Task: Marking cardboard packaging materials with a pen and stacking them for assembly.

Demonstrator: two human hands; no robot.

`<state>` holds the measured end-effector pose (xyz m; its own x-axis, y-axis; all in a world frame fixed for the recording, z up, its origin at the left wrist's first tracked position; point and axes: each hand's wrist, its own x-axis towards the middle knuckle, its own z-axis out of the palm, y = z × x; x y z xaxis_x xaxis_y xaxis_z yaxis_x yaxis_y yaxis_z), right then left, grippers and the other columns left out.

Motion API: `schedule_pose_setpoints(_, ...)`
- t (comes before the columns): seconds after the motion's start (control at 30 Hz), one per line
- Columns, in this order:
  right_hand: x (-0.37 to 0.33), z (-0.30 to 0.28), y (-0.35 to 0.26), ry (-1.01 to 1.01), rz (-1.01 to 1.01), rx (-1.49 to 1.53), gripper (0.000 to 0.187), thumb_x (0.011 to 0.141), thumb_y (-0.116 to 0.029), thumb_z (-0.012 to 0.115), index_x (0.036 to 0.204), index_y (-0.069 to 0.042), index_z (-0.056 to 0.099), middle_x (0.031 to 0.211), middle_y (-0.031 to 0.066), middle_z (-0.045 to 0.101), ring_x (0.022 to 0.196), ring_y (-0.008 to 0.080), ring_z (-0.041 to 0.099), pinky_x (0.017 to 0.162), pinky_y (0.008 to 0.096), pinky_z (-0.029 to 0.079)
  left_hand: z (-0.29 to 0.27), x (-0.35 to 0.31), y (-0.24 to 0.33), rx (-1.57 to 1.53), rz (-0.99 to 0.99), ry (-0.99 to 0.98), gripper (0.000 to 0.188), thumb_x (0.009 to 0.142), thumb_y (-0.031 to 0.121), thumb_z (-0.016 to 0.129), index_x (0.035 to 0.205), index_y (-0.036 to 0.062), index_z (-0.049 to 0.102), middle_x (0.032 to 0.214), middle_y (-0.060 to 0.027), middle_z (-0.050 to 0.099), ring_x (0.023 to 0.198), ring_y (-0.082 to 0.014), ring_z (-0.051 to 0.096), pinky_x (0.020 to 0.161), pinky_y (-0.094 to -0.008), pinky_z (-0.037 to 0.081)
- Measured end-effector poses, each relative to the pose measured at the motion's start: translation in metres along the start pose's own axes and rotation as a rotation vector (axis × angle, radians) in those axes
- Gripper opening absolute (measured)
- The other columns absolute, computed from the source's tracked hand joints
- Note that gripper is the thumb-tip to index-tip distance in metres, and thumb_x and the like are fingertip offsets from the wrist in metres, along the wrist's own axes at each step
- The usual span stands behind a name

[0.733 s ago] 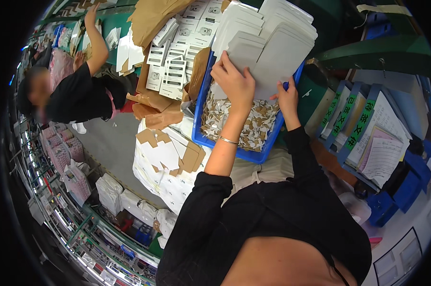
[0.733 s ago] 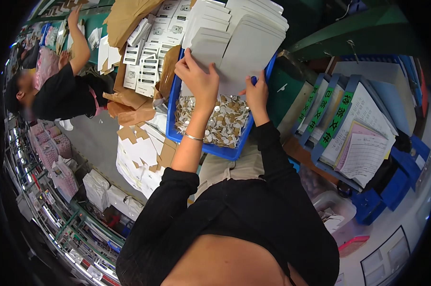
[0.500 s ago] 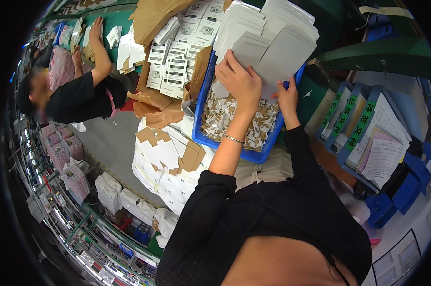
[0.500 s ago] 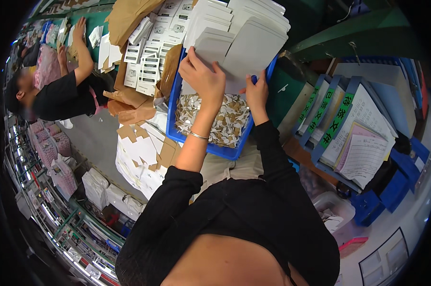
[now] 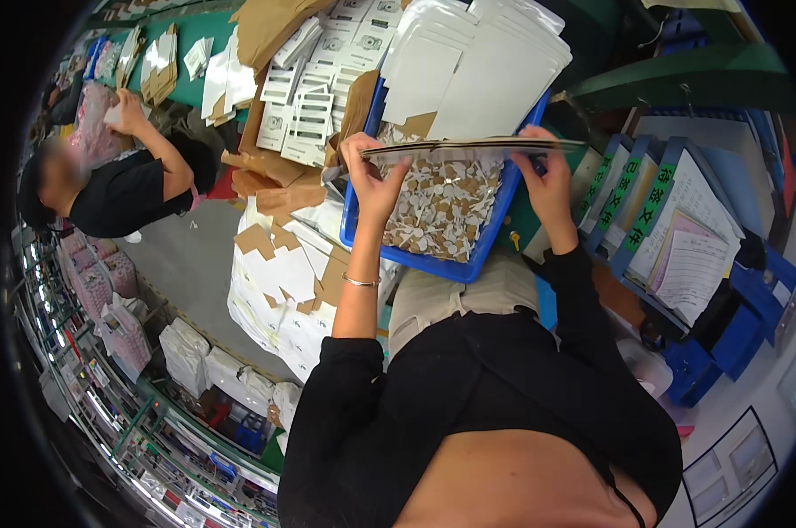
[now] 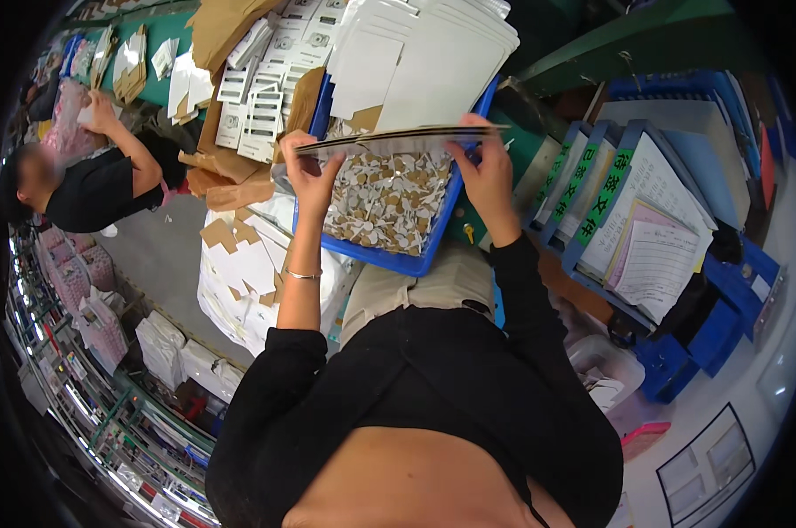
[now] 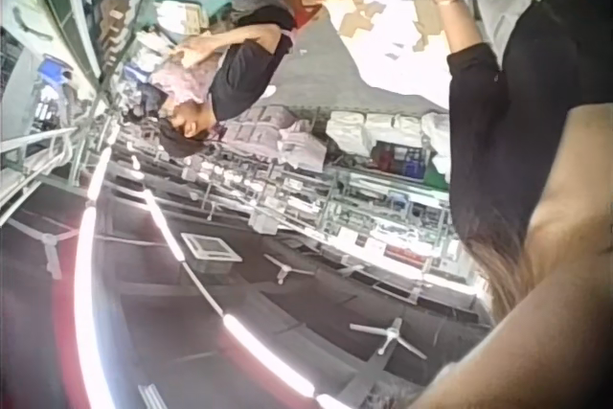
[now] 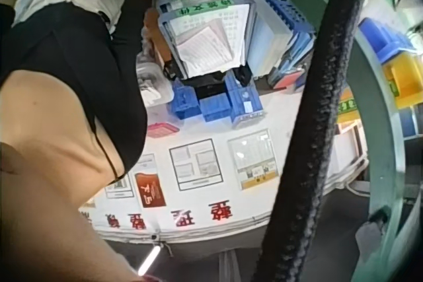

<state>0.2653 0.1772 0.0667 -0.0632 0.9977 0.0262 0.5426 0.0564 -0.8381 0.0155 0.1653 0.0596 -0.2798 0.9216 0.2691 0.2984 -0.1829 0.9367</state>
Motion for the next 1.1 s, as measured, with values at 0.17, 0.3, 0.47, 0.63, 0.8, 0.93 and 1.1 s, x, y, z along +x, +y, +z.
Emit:
schedule_pose_setpoints(0.17, -0.025, 0.019, 0.015, -0.051, -0.192, 0.034, 0.049, 0.076, -0.007, 0.064, 0.12, -0.001, 0.042, 0.107, 0.0077, 0.057, 0.06, 0.0102, 0.049, 0.055, 0.0208, 0.04, -0.006, -0.029, -0.038, -0.449, -0.095, 0.102, 0.028, 0.08, 0.03, 0.053, 0.086, 0.0037, 0.052, 0.098, -0.0116, 0.05, 0.098, -0.0252, 0.044, 0.093, -0.0343, 0.029)
schedule_pose_setpoints(0.3, -0.034, 0.011, -0.009, -0.027, -0.115, 0.195, 0.045, 0.077, -0.007, 0.063, 0.117, -0.002, 0.044, 0.105, 0.0057, 0.058, 0.061, 0.0099, 0.046, 0.056, 0.0215, 0.04, -0.009, -0.027, -0.029, -0.441, -0.181, 0.192, 0.031, 0.083, 0.033, 0.045, 0.079, 0.0034, 0.052, 0.088, -0.0101, 0.052, 0.091, -0.0233, 0.046, 0.09, -0.032, 0.03)
schedule_pose_setpoints(0.47, -0.037, 0.009, -0.017, 0.018, -0.027, 0.37, 0.035, 0.079, -0.007, 0.061, 0.111, -0.003, 0.047, 0.105, 0.0055, 0.058, 0.063, 0.0108, 0.045, 0.058, 0.0226, 0.04, -0.003, -0.028, -0.017, -0.307, -0.217, 0.22, 0.028, 0.084, 0.028, 0.042, 0.072, 0.0035, 0.051, 0.074, -0.0065, 0.051, 0.076, -0.019, 0.046, 0.079, -0.0282, 0.034)
schedule_pose_setpoints(0.63, -0.04, 0.018, -0.006, 0.011, -0.04, 0.405, 0.023, 0.082, -0.008, 0.058, 0.102, -0.003, 0.048, 0.102, 0.0057, 0.058, 0.063, 0.0107, 0.045, 0.059, 0.0219, 0.04, 0.005, -0.033, -0.016, -0.16, -0.206, 0.253, 0.025, 0.083, 0.022, 0.041, 0.069, 0.0036, 0.05, 0.067, -0.0041, 0.049, 0.065, -0.0159, 0.042, 0.069, -0.0266, 0.035)
schedule_pose_setpoints(0.8, -0.03, 0.027, 0.006, 0.086, -0.021, 0.331, 0.015, 0.085, -0.011, 0.055, 0.096, -0.004, 0.048, 0.088, 0.0044, 0.056, 0.058, 0.0085, 0.043, 0.055, 0.0196, 0.038, 0.008, -0.016, -0.009, -0.013, -0.235, 0.286, 0.032, 0.085, 0.025, 0.035, 0.069, 0.003, 0.05, 0.065, -0.0034, 0.049, 0.062, -0.0157, 0.042, 0.063, -0.0265, 0.035)
schedule_pose_setpoints(0.93, -0.012, 0.015, -0.027, 0.175, 0.006, 0.354, 0.011, 0.088, -0.014, 0.052, 0.092, -0.005, 0.047, 0.073, 0.002, 0.05, 0.051, 0.006, 0.039, 0.047, 0.0178, 0.032, -0.016, 0.021, -0.002, -0.25, -0.163, 0.061, 0.052, 0.092, 0.048, 0.024, 0.097, 0.0038, 0.051, 0.086, -0.0094, 0.056, 0.075, -0.018, 0.05, 0.073, -0.0286, 0.039)
schedule_pose_setpoints(1.1, -0.003, -0.022, -0.096, 0.217, 0.285, 0.708, 0.013, 0.092, -0.019, 0.048, 0.089, -0.006, 0.047, 0.054, -0.0024, 0.037, 0.041, 0.0036, 0.031, 0.036, 0.0175, 0.022, -0.09, 0.036, 0.041, -0.658, -0.14, 0.046, 0.074, 0.086, 0.066, 0.009, 0.128, 0.0081, 0.029, 0.117, -0.0149, 0.051, 0.107, -0.0224, 0.047, 0.088, -0.0347, 0.035)
